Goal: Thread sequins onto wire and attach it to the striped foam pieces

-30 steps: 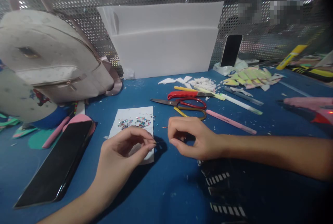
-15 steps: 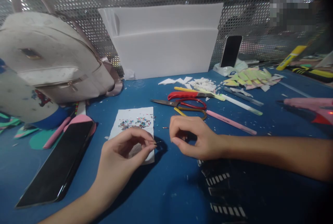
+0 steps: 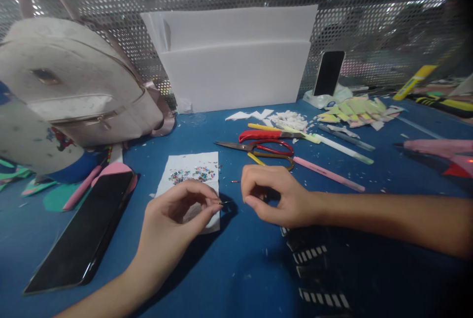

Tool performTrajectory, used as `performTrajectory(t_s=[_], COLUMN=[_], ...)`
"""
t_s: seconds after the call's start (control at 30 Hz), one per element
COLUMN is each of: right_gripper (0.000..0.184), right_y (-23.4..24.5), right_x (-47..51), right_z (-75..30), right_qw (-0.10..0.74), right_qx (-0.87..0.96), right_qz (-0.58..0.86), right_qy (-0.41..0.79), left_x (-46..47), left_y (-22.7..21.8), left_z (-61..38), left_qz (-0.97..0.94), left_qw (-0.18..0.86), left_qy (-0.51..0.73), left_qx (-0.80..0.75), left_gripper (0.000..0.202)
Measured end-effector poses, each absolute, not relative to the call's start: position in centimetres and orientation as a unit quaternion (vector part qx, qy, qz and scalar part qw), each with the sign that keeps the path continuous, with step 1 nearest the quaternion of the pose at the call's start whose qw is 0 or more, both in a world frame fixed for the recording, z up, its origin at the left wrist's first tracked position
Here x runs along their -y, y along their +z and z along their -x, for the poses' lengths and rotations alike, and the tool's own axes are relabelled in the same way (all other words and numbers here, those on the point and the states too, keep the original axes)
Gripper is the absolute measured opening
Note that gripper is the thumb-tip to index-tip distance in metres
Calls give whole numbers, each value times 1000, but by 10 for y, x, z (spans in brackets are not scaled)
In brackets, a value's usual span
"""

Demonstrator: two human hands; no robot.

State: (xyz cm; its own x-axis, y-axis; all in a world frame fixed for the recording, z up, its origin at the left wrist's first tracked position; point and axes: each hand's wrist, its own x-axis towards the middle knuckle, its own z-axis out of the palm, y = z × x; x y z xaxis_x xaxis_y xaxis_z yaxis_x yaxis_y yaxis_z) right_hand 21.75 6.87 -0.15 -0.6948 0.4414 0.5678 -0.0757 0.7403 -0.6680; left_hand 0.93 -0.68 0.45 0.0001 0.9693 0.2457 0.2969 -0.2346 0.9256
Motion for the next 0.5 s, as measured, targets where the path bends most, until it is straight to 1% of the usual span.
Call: performTrajectory(t_s=[0.2, 0.5], right_gripper=[9, 10], right_y=[-2, -3], right_x=[-68, -69], right_z=[-217, -218], right_qw=[371, 370], right_qx=[855, 852], right_qz=[110, 114], right_qy=[346, 352], left_x=[7, 8], left_y=[4, 4], left_z=[-9, -9], left_qz=[-620, -614], left_qw=[356, 360], left_qy=[490, 493], left_qx=[-499, -501], left_gripper=[9, 10])
